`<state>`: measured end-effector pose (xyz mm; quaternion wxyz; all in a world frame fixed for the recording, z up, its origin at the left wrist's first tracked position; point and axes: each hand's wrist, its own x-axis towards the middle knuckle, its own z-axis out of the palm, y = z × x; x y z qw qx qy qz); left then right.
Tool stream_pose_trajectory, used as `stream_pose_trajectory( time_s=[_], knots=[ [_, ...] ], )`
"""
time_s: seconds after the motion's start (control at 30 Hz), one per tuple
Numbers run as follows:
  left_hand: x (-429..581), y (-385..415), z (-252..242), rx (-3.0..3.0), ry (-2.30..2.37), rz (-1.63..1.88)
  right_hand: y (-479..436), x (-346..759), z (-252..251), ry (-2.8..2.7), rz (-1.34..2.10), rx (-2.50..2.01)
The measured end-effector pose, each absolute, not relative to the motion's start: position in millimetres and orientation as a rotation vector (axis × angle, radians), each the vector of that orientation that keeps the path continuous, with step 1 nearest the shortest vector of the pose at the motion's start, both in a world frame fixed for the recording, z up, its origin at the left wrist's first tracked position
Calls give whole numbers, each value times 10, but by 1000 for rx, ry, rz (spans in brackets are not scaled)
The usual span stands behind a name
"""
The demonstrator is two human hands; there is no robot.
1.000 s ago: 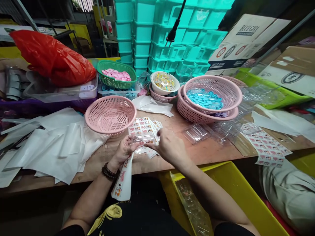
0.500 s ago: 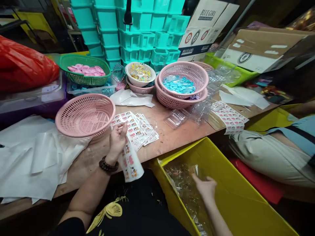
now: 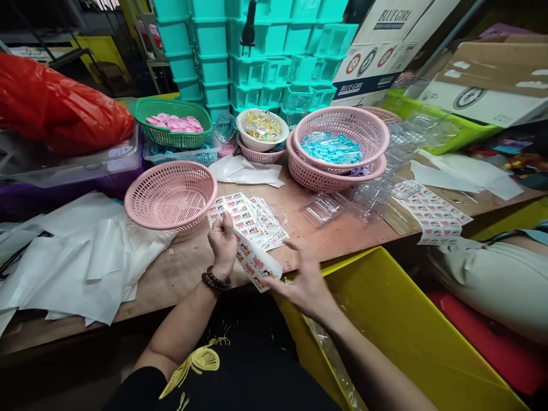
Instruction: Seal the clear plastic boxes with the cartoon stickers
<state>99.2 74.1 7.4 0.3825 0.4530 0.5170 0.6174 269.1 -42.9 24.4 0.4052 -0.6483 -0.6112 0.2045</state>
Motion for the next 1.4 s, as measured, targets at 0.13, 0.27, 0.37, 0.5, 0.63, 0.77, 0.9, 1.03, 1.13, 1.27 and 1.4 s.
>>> stream_pose_trajectory(
  time_s=[0.13, 0.27, 0.37, 0.5, 0.63, 0.77, 0.9, 1.03, 1.13, 1.27, 1.4],
  knots=[
    [588, 709, 171, 1233, 1366, 1580, -46, 2267, 368, -1589, 935, -1436],
    [119, 576, 446, 1722, 1435, 1426, 125, 2340, 467, -1738, 1013, -1435],
    [28, 553, 607, 1930, 1156, 1039, 185, 2406, 601, -1922, 1120, -1414],
    [110, 679, 584, 1969, 902, 703, 219, 2427, 645, -1852, 1280, -1381],
    [175, 779, 503, 1928, 856, 596, 210, 2477, 552, -1587, 1311, -1399],
    [208, 799, 483, 1683, 868, 395, 206, 2535, 517, -1648, 1153, -1457],
    [226, 837, 403, 1505, 780, 327, 170, 2588, 508, -1924, 781, -1410],
    [180, 860, 211, 1179, 656, 243, 18, 2688, 352, -2133, 518, -1328],
    [85, 844, 47, 1056, 619, 193, 24, 2809, 178, -1922, 363, -1331],
    [-50, 831, -72, 1247, 610, 408, 502, 3011, 17, -1387, 208, -1563],
    [-89, 818, -86, 1276, 577, 596, 1030, 3113, -105, -1418, 447, -1960]
  ],
)
